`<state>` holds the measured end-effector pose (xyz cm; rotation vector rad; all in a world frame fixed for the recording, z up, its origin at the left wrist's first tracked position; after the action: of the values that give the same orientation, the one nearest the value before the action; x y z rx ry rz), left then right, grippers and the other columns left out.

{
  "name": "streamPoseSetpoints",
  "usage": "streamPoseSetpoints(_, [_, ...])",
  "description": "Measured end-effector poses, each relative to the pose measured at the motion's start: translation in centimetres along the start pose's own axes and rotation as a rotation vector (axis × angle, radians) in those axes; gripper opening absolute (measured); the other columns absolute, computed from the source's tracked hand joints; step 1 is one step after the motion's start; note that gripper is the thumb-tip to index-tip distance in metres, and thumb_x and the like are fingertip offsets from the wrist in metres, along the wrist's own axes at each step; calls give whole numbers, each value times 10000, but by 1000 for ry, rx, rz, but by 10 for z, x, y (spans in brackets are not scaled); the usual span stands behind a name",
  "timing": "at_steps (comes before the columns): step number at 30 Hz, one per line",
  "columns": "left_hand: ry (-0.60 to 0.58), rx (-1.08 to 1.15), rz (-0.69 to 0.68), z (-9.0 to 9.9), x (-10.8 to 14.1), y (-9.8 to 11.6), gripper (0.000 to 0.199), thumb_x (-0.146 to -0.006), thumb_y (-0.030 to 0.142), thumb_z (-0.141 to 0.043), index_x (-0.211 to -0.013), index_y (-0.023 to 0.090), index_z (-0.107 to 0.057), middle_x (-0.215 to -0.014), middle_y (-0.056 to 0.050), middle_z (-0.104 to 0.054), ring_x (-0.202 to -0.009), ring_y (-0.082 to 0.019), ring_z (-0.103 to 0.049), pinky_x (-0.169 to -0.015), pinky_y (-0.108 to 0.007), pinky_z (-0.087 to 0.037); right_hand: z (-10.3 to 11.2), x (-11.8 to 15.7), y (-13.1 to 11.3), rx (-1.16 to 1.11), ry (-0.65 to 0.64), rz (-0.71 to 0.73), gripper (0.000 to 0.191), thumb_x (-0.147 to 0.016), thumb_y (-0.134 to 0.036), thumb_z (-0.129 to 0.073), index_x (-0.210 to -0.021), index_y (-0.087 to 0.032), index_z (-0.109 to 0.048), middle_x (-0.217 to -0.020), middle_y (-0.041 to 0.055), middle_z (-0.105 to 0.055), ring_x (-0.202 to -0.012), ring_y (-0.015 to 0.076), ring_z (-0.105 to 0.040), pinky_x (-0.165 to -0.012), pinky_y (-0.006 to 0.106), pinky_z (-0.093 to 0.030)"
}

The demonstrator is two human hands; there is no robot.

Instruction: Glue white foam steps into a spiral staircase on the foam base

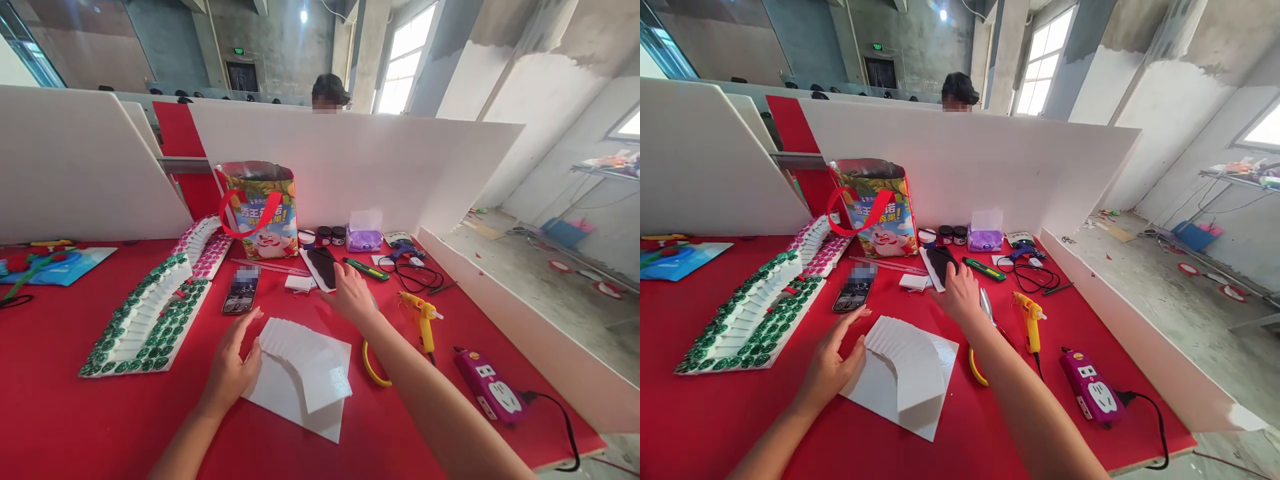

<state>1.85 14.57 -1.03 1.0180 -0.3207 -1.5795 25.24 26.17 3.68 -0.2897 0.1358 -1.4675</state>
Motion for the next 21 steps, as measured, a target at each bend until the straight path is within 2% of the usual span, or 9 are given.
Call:
streamPoseSetpoints(1, [-4,13,10,1,0,-1,474,-958,263,-452,-1432,249,-460,-1354,-116,-635,-1279,-256,-594,-1093,-479,-484,-4,-12,-5,44,-9,-1,886,-857,-541,-690,-1556,-140,-322,-1613,263,-305,-1477,407,-295,-1090,501,-365])
streamPoseSetpoints(3, [-17,40,32,2,0,-4,459,-960,274,-458,-1417,248,-470,-1333,-112,-650,-1260,-252,-608,-1076,-464,-499,-13,-32,-13,116,-52,-11,994,-804,-576,-738,-1573,-133,-290,-1596,290,-314,-1457,454,-321,-1049,557,-401])
streamPoseSetpoints(6, [-28,82,54,2,0,-9,432,-957,286,-466,-1384,239,-499,-1259,-104,-685,-1193,-243,-646,-1041,-444,-523,-21,-50,-16,186,-121,-15,825,-873,-498,-703,-1504,-65,-395,-1453,317,-478,-1292,415,-541,-965,510,-488])
streamPoseSetpoints(8, [-30,100,68,3,-1,-11,423,-950,290,-472,-1367,235,-518,-1221,-98,-698,-1155,-242,-661,-1025,-442,-531,-19,-57,-14,218,-154,-1,631,-919,-418,-681,-1419,-80,-497,-1374,249,-563,-1194,336,-617,-946,473,-522])
streamPoseSetpoints(11, [-42,115,84,2,-3,-13,418,-941,287,-473,-1351,230,-534,-1198,-95,-704,-1128,-238,-665,-1007,-441,-538,-8,-67,-4,245,-189,15,397,-967,-371,-642,-1298,-157,-600,-1299,121,-624,-1106,247,-647,-930,456,-556])
streamPoseSetpoints(17, [-52,104,111,2,-6,-15,402,-927,279,-480,-1318,217,-553,-1171,-94,-709,-1089,-235,-665,-984,-442,-548,12,-82,19,272,-236,3,368,-972,-369,-636,-1281,-171,-609,-1279,99,-633,-1081,238,-655,-901,442,-571])
streamPoseSetpoints(21, [-56,113,127,2,-6,-16,408,-927,290,-482,-1324,226,-549,-1169,-92,-704,-1063,-229,-673,-959,-430,-560,9,-73,20,298,-197,-34,368,-970,-366,-641,-1278,-166,-611,-1282,108,-631,-1085,237,-653,-906,439,-569])
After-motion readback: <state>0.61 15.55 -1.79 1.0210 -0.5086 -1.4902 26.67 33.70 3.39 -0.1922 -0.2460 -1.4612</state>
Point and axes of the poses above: each hand's wrist, its own x-axis away from the middle knuckle, its own z-axis out of the back of the hand, y = z × x, the point moved 7 cm from there along -x, towards the middle knuckle
